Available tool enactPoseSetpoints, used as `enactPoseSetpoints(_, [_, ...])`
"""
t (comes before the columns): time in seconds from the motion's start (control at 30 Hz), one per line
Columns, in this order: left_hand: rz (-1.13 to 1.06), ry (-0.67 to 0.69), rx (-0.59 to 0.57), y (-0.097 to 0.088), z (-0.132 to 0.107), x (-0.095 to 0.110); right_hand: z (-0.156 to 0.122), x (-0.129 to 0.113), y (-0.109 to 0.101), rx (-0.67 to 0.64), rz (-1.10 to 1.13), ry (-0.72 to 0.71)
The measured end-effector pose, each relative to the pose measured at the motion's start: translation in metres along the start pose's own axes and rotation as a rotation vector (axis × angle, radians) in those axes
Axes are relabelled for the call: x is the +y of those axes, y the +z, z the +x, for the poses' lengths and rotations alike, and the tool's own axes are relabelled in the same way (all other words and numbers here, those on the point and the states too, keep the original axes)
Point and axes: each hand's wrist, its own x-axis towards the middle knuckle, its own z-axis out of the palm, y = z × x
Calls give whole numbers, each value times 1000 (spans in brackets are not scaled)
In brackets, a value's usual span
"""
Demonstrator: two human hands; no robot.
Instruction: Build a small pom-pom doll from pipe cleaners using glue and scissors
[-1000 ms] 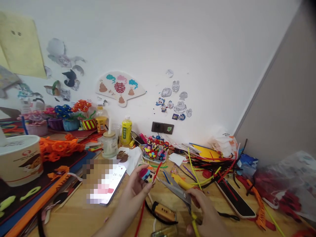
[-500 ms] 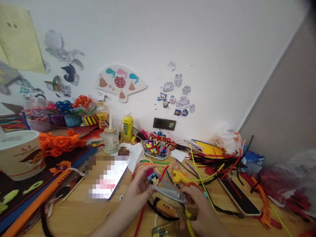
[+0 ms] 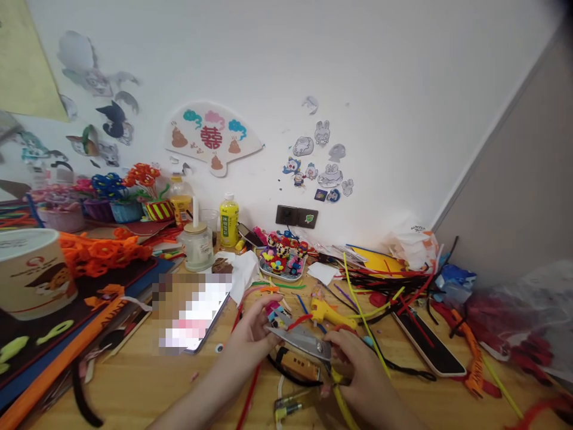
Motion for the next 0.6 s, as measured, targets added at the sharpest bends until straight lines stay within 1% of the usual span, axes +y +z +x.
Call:
enactPoseSetpoints(0.17, [17,27,20,-1,2,-6,-3,-2,2,-4,27,13])
enactPoseSetpoints(0.3, [-1,35,26,-2,4,-9,-2,-5,2,-6,-25,17])
enactPoseSetpoints(0.43, [-33,3,32,-3,4,-14,0,-9,1,-10,-122,15])
enactPoseSetpoints(0.6, [-82,-48,34,-5,5,-23,0,-8,4,-36,-150,8])
